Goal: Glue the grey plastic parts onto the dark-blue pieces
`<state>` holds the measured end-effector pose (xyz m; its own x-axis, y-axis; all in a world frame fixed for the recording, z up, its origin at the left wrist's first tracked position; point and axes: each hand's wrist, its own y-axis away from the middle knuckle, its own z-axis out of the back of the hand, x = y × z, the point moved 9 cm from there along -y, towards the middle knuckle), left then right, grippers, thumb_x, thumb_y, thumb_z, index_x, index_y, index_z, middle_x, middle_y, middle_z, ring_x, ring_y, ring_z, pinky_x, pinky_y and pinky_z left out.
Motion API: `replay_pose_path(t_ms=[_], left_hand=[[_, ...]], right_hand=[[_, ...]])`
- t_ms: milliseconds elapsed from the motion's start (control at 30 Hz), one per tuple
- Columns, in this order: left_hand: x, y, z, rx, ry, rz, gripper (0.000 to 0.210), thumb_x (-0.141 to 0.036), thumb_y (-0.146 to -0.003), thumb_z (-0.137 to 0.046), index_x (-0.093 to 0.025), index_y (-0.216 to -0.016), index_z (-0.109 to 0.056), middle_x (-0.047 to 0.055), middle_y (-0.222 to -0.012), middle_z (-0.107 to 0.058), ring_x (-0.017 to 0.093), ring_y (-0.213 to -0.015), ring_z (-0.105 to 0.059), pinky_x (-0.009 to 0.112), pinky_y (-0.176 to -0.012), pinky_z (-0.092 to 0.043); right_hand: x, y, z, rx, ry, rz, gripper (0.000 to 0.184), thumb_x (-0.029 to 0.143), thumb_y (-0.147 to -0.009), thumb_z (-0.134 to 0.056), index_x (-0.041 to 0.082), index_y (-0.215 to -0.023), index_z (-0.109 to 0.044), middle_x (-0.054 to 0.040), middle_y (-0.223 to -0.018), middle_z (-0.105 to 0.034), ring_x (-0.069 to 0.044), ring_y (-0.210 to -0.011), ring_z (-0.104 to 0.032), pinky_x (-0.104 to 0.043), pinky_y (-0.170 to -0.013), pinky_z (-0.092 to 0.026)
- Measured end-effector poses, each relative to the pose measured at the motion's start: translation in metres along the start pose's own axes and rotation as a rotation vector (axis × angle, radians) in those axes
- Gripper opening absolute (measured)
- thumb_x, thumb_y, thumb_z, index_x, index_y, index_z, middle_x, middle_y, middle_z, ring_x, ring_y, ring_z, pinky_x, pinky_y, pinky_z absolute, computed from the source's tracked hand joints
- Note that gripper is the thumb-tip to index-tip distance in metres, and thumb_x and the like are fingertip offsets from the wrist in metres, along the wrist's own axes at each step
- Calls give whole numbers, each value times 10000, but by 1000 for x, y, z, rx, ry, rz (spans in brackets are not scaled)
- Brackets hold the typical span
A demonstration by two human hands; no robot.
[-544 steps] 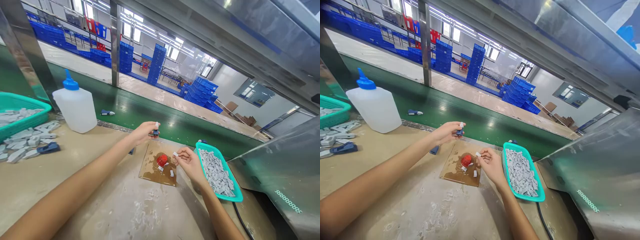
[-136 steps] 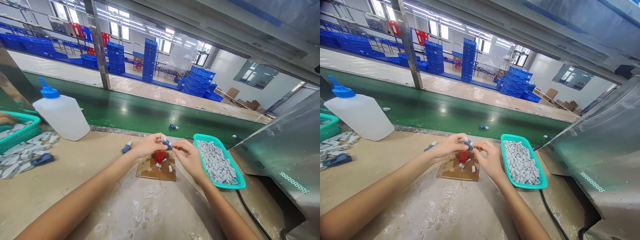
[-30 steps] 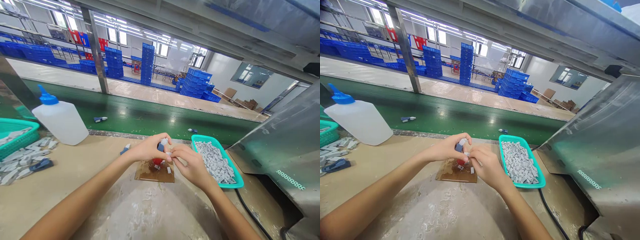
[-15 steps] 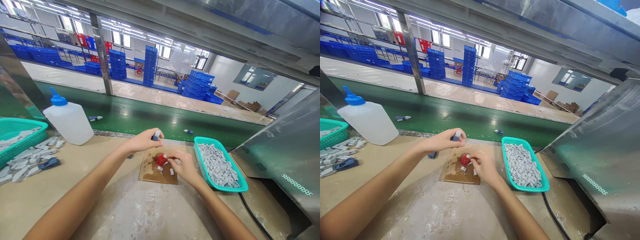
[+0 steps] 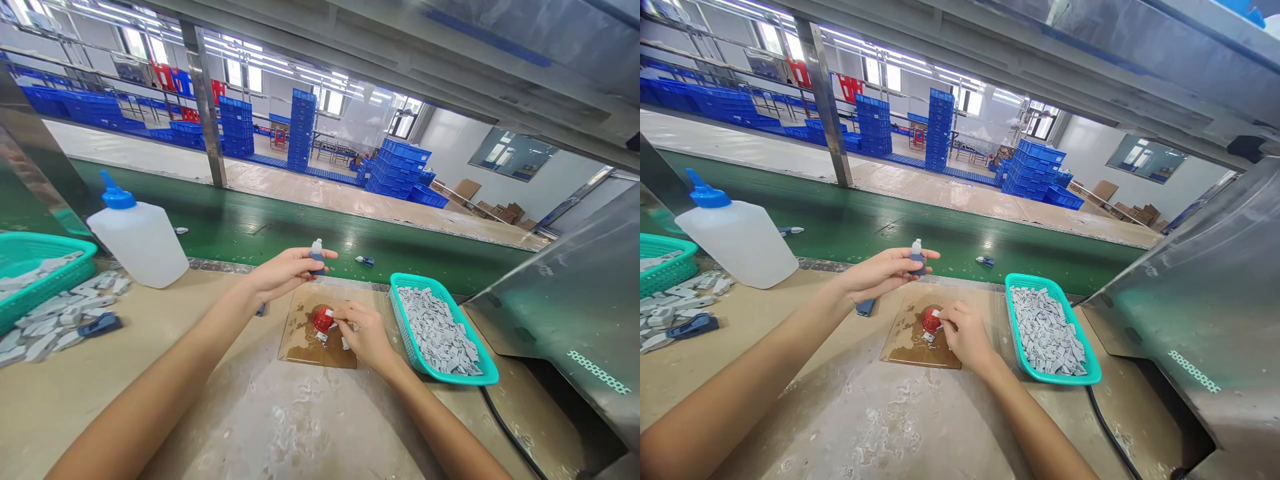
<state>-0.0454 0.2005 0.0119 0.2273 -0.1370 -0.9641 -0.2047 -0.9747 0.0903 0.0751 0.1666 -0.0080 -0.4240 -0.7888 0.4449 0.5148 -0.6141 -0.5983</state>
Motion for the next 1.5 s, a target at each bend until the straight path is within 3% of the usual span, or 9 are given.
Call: replay_pose_path(t_ms=[233, 400, 567, 733, 867, 1067, 1233, 1400, 1500], left_hand=[[11, -3, 1, 11, 44, 46, 253, -192, -562, -702, -146, -795, -615, 8, -721, -624, 137, -737, -598, 323, -811, -413], [6, -3, 2, 2, -29, -8, 293, -161, -514, -728, -160, -779, -602, -4, -742, -627, 117, -747, -585, 286, -788, -415], [7, -4, -3, 39, -154, -46, 248, -140, -508, -715, -161, -725, -597, -27, -645, -602, 84, -626, -537, 248, -694, -411], [10, -5, -7, 43, -296, -61, 214, -154, -527, -700, -156, -723, -613, -2, -658, -625, 114, -662, -556, 274, -719, -417], [15, -5, -15, 70, -341, -23, 195, -148, -534, -692, -157, -709, -607, -6, -654, -634, 119, -654, -568, 285, -720, -424], [21, -2, -27, 119, -317, 32, 198, -129, -530, -691, -157, -695, -584, -23, -633, -631, 105, -636, -574, 267, -702, -436], [27, -4, -30, 155, -295, 31, 206, -144, -523, -701, -155, -698, -593, -9, -654, -643, 110, -646, -576, 265, -690, -434], [38, -8, -32, 126, -93, 18, 192, -169, -470, -744, -144, -608, -613, -13, -657, -628, 90, -641, -552, 236, -678, -435], [45, -9, -35, 59, 102, 45, 226, -200, -499, -741, -151, -691, -632, -13, -689, -624, 83, -652, -553, 238, -694, -439]], right_hand=[[10, -2, 11, -59, 5, 36, 183, 67, -763, -484, 164, -731, -636, -53, -715, -639, -132, -641, -600, -228, -571, -488], [18, -4, 20, -57, 33, 95, 191, 66, -765, -476, 163, -728, -636, -55, -707, -639, -134, -645, -601, -239, -583, -496], [14, -7, 21, 3, 16, 45, 186, 55, -745, -498, 159, -702, -645, -50, -678, -641, -133, -613, -599, -234, -551, -491], [22, -9, 34, -81, -52, 15, 156, 70, -734, -534, 173, -702, -648, -43, -694, -656, -137, -637, -608, -244, -571, -493], [25, -10, 58, -258, -114, -31, 139, 86, -734, -550, 190, -722, -642, -30, -718, -651, -141, -699, -603, -265, -641, -492], [10, -10, 58, -245, -155, -113, 158, 91, -728, -554, 203, -789, -649, -26, -757, -640, -138, -705, -587, -265, -627, -484], [12, -11, 52, -207, -171, -74, 163, 93, -729, -548, 206, -776, -656, -21, -729, -619, -134, -691, -580, -270, -634, -476], [17, -11, 53, -187, -125, -36, 168, 104, -735, -523, 213, -782, -642, -25, -758, -571, -136, -709, -561, -278, -638, -476], [19, -9, 53, -187, -71, -17, 224, 108, -745, -497, 223, -887, -627, -40, -841, -554, -144, -769, -554, -297, -683, -479]])
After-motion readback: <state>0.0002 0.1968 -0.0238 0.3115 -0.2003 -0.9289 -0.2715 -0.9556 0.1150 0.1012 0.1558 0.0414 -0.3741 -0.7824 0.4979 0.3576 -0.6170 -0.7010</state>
